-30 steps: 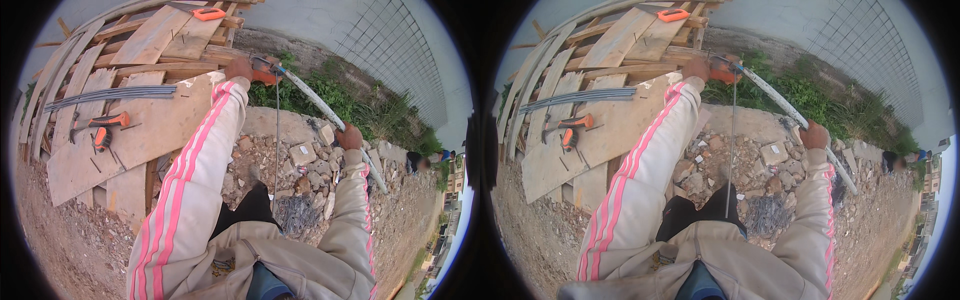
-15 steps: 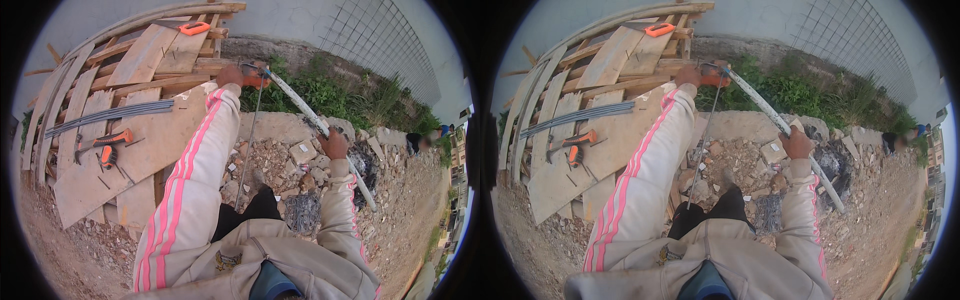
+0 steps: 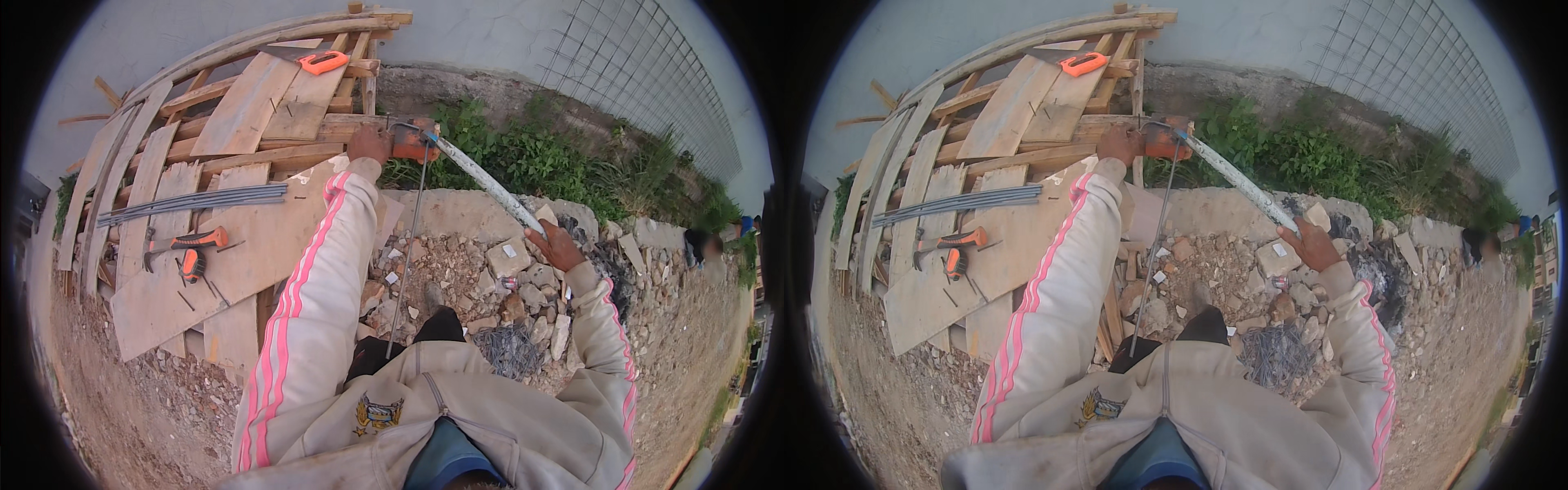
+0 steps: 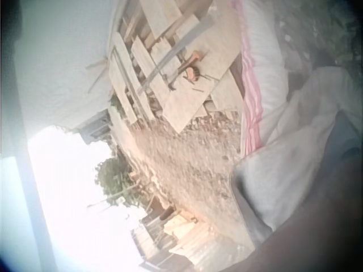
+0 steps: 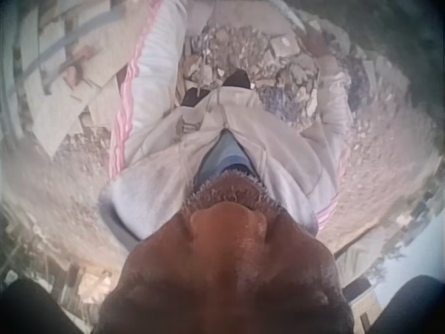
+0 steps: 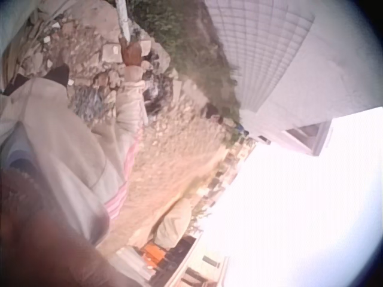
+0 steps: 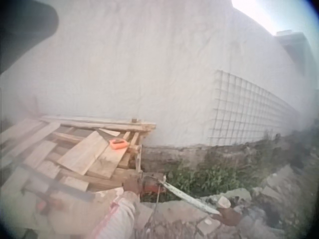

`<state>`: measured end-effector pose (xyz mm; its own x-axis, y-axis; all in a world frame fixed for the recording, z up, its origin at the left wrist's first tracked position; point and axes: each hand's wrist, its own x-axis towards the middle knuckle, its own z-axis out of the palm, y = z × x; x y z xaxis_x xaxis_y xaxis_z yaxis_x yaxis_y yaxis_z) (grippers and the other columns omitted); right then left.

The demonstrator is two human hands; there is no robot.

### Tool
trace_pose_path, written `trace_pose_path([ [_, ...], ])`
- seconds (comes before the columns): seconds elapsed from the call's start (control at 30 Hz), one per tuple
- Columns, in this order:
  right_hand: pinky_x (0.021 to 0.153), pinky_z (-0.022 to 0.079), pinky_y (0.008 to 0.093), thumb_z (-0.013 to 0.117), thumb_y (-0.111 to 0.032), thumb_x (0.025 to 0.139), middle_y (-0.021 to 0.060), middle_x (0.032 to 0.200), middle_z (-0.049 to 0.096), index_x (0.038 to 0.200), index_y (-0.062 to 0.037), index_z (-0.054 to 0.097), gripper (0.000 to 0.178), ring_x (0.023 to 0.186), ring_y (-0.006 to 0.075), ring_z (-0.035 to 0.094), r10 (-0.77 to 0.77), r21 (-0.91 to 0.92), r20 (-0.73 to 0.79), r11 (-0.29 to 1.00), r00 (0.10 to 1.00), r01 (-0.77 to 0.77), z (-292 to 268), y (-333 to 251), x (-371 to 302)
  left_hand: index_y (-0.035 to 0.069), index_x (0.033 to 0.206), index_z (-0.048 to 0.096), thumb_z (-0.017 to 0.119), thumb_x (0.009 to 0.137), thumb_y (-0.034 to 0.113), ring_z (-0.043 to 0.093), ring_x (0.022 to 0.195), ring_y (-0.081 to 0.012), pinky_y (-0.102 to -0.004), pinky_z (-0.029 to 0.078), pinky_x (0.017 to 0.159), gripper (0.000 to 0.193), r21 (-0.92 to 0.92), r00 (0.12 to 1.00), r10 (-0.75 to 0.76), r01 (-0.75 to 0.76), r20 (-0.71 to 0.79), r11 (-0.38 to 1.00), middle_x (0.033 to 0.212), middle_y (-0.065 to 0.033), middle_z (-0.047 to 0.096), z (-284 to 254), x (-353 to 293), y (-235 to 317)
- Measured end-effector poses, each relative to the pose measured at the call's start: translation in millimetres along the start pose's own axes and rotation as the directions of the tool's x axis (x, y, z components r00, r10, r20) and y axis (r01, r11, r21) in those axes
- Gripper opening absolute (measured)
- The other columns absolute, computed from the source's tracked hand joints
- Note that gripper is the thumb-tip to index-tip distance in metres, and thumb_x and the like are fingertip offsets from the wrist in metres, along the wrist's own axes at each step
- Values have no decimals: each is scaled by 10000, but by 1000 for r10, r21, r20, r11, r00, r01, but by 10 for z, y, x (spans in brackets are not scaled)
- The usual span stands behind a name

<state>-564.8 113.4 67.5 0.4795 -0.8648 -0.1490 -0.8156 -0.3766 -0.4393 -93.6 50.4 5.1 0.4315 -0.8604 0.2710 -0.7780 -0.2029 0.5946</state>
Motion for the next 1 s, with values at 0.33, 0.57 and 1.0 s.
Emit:
trace_pose_path([
  [0.33,877,501,526,561,-599,994,326,1034,682,1241,47,626,695,1011,495,652,87,-81,-46,993,995,-91,13,48,20,0,1151,748,725,953,370,712,855,-150,-281,558,757,421,-840,942,47,-318,-333,440,980,-70,741,-2377,-402,750],
  [0.57,971,486,525,501,-679,980,348,1200,646,1301,60,606,812,1121,485,628,32,-206,-161,976,987,-65,44,98,-23,-47,1378,567,699,823,681,541,1262,-378,-515,450,1038,925,52,962,238,-247,135,968,1356,-222,554,-1677,-2509,522],
  [1.0,900,490,524,538,-625,991,317,1089,678,1204,37,656,705,1033,472,652,16,-123,-12,992,1000,-18,-160,4,41,-104,1403,493,770,636,767,477,1320,-435,-514,406,1116,1193,239,944,129,-207,305,949,1347,-267,526,-1400,-2864,186],
])
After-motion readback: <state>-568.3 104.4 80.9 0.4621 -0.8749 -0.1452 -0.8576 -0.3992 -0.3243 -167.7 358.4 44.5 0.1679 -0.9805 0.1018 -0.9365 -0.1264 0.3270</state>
